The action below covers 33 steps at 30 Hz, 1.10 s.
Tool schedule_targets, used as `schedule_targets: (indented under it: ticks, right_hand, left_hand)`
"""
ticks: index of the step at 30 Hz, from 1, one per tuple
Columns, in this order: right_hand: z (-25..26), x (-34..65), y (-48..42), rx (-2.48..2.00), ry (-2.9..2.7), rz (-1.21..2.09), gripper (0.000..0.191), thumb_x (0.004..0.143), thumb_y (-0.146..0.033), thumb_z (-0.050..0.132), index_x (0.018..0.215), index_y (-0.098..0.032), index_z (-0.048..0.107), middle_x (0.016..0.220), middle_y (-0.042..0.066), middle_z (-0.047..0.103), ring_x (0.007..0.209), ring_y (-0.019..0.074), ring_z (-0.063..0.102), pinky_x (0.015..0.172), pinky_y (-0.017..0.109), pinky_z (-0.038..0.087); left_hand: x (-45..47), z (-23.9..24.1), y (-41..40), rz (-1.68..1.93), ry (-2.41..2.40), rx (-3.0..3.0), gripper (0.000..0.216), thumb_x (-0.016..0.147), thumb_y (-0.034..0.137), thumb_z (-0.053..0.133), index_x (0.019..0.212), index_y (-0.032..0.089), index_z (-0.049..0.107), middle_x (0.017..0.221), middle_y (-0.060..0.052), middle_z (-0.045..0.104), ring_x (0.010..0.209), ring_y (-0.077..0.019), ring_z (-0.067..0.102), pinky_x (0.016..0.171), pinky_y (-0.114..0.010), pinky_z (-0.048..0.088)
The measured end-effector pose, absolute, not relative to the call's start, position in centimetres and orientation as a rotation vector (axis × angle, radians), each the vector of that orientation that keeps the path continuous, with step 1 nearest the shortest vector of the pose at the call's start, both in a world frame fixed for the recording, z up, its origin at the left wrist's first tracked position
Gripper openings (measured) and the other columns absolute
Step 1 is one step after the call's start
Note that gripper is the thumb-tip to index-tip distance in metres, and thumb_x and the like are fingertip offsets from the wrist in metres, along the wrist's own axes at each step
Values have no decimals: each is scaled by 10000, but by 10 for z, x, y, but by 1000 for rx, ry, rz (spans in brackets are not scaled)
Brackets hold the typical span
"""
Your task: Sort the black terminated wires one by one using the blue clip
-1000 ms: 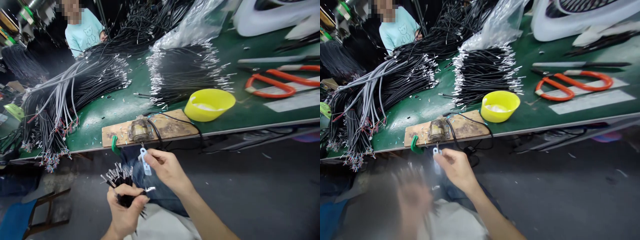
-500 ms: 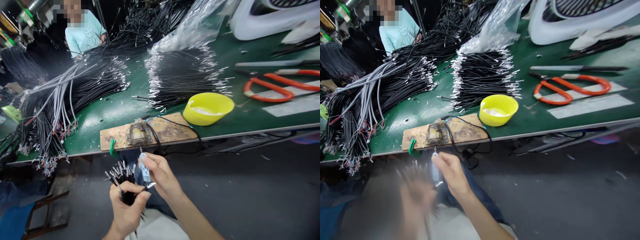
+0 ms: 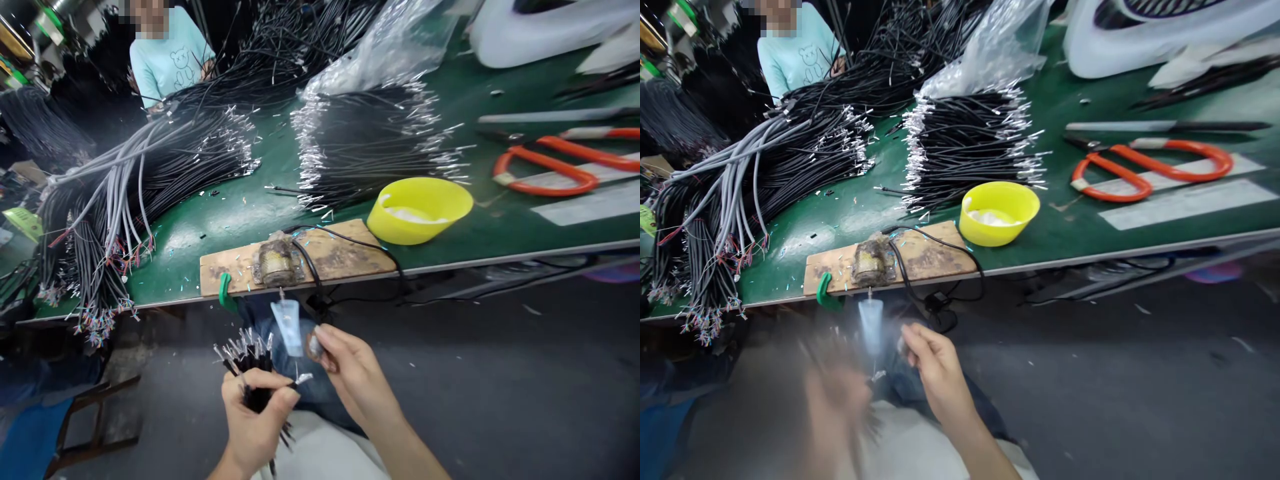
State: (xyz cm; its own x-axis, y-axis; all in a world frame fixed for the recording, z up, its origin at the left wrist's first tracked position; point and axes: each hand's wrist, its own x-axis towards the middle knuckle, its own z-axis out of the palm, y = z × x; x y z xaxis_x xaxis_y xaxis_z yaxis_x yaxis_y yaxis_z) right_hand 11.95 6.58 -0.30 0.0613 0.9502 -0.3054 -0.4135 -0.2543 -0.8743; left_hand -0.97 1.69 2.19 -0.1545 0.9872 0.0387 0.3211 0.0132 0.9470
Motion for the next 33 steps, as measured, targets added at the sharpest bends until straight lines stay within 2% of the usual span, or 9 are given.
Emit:
schedule_targets:
  ticks: [5, 7, 10, 13, 18, 22, 25, 28, 33]
  right_hand:
    - [-11, 126, 44, -1219, -914, 1266, 426, 761, -469, 561, 462, -197, 425, 475, -30, 388, 472, 112, 366, 457, 245, 306]
    - [-6, 126, 38, -1192, -1077, 1128, 353, 788, -411, 547, 511, -197, 498, 498, -20, 423, 482, 123, 399, 461, 246, 335]
    - [4, 124, 32, -1065, -1431, 968, 149, 752, -353, 613, 725, -209, 636, 598, 10, 549, 563, 156, 497, 526, 269, 402]
    - [9, 122, 31, -1002, -1622, 889, 42, 755, -247, 617, 729, -216, 627, 616, 13, 590, 589, 164, 524, 631, 315, 433]
    - [5, 124, 35, -1038, -1490, 971, 186, 778, -222, 586, 594, -198, 573, 515, -10, 518, 509, 133, 457, 501, 260, 382]
    - [-1, 125, 37, -1068, -1321, 1109, 238, 788, -322, 571, 589, -191, 574, 534, -11, 486, 511, 128, 446, 480, 246, 369]
    - [0, 123, 38, -1006, -1320, 1227, 227, 758, -390, 599, 658, -187, 621, 579, 4, 519, 539, 140, 475, 494, 250, 390]
    - [6, 118, 37, -997, -1365, 1187, 213, 760, -296, 605, 579, -185, 589, 560, 11, 526, 530, 140, 480, 487, 251, 386]
    - [11, 105, 33, -1047, -1291, 922, 179, 757, -156, 567, 582, -193, 581, 567, 10, 534, 549, 143, 496, 520, 263, 397]
  left_hand:
    - [-14, 19, 13, 1006, 1637, 1288, 298, 817, 341, 506, 991, 202, 703, 608, -30, 657, 493, -127, 543, 523, -251, 469]
    - [-13, 20, 11, 934, 1598, 1350, 280, 830, 298, 486, 947, 192, 717, 599, -27, 644, 529, -127, 547, 561, -246, 469]
    - [-9, 22, 7, 812, 1500, 1461, 271, 826, 235, 467, 809, 193, 734, 632, -42, 650, 640, -158, 577, 663, -269, 474]
    - [-3, 20, 4, 766, 1469, 1476, 288, 823, 222, 450, 717, 179, 715, 652, -60, 655, 659, -173, 568, 678, -281, 471]
    - [0, 10, 3, 927, 1579, 1272, 200, 695, 319, 603, 591, 150, 627, 518, -16, 568, 514, -122, 484, 516, -218, 420]
    - [-2, 8, 2, 1054, 1545, 973, 356, 655, 490, 624, 581, 148, 555, 426, 37, 445, 376, -63, 359, 378, -184, 293]
    - [-1, 12, 2, 1079, 1504, 878, 451, 654, 579, 603, 560, 146, 514, 400, 49, 400, 354, -52, 334, 356, -177, 262]
    - [3, 15, 3, 1105, 1474, 823, 477, 619, 604, 626, 569, 149, 493, 420, 53, 399, 366, -49, 343, 365, -176, 269]
    - [10, 10, 6, 1135, 1314, 598, 505, 607, 653, 605, 611, 191, 402, 393, 110, 259, 342, -25, 195, 348, -170, 187]
